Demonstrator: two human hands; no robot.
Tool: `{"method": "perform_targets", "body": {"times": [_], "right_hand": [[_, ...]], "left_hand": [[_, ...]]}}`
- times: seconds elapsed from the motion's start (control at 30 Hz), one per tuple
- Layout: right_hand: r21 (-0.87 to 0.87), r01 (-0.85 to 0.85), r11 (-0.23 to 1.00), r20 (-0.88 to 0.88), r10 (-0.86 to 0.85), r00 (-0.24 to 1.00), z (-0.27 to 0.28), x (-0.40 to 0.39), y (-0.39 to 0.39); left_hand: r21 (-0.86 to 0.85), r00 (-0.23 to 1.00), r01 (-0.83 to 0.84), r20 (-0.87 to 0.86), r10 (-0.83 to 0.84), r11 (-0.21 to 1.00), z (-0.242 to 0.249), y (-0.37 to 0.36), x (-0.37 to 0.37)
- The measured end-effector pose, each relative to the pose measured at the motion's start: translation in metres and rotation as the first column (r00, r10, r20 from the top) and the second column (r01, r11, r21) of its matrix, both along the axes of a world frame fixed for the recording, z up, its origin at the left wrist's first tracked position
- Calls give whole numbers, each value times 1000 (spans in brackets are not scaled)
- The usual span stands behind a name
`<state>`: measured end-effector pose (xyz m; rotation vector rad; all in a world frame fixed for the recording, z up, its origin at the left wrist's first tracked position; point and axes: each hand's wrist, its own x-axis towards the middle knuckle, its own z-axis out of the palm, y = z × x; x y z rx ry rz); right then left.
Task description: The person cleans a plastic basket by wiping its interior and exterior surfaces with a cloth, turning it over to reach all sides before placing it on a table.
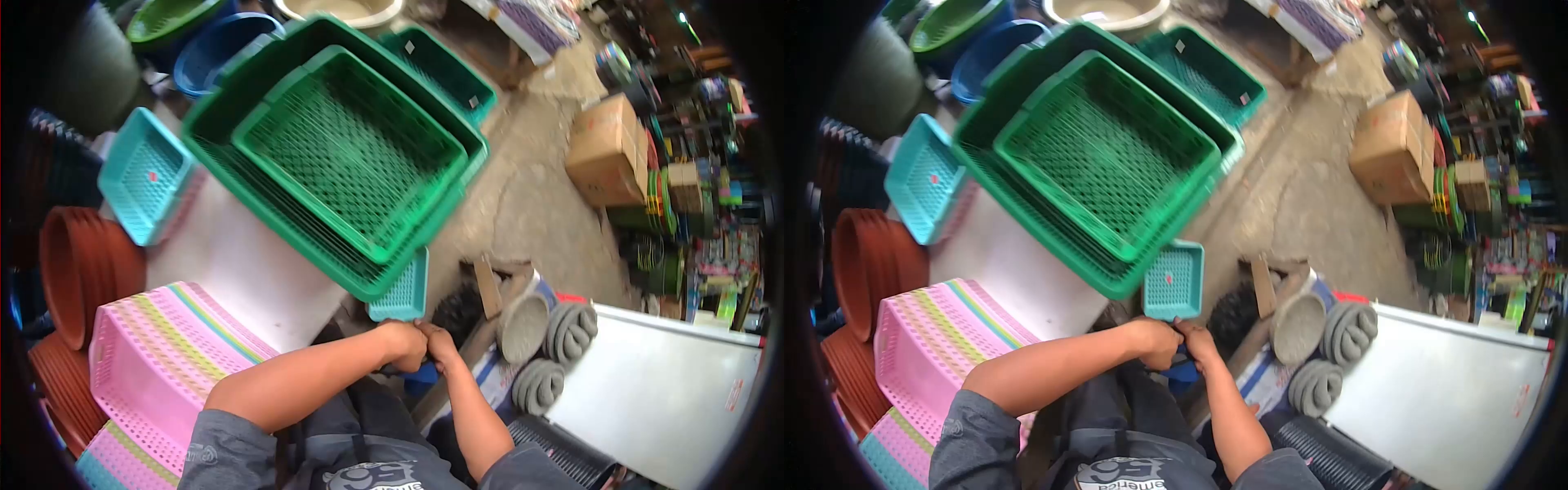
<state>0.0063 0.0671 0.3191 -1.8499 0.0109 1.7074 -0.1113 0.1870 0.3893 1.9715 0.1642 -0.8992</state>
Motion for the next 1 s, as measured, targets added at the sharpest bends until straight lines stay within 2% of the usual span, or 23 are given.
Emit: {"method": "perform_targets", "body": {"times": [0.03,0.07,0.1,0.17,0.2,0.23,0.3,0.43,0.5,0.57,0.6,0.63,0.73,0.8,0.83,0.9,1.0], "right_hand": [[-58,113,992,-33,-115,993,-11,15,-19],[-67,162,985,28,-160,987,-35,30,-45],[-64,189,980,29,-187,982,-54,42,-63],[-65,277,959,130,-267,955,-93,52,-99],[-108,370,923,93,-361,928,-111,54,-109],[-126,412,903,83,-404,911,-137,58,-123],[-194,532,824,85,-526,846,-193,59,-146],[-276,671,688,93,-676,731,-286,52,-175],[-275,534,799,158,-511,845,-327,48,-185],[-220,354,909,277,-290,916,-375,42,-196],[-245,376,894,225,-325,918,-389,44,-193],[-264,397,879,173,-362,916,-400,48,-186],[-218,538,815,173,-510,843,-445,43,-171],[-202,567,799,256,-515,818,-466,42,-158],[-206,572,794,243,-525,816,-466,42,-150],[-238,629,740,340,-544,767,-456,44,-138],[-268,694,669,353,-602,716,-460,35,-137]], "left_hand": [[-39,996,24,-88,-27,999,-19,-14,19],[-23,994,-83,-69,82,996,-31,-29,30],[-20,996,-56,-67,55,998,-50,-44,39],[-9,918,-386,90,385,922,-100,-76,52],[23,920,-386,83,383,922,-126,-86,59],[17,938,-342,63,340,940,-155,-96,64],[234,972,-228,6,233,945,-221,-110,68],[500,988,51,-149,28,864,-367,-130,55],[515,983,134,-175,-49,847,-419,-125,52],[621,989,-151,96,116,769,-469,-114,51],[617,938,-339,274,211,710,-487,-103,57],[626,900,-422,377,219,656,-490,-86,71],[654,781,-596,608,145,467,-512,-30,115],[742,840,-522,534,100,420,-521,8,139],[751,848,-507,523,89,423,-522,25,149],[678,891,-445,404,209,586,-522,47,163],[679,888,-451,409,212,579,-525,57,165]]}}
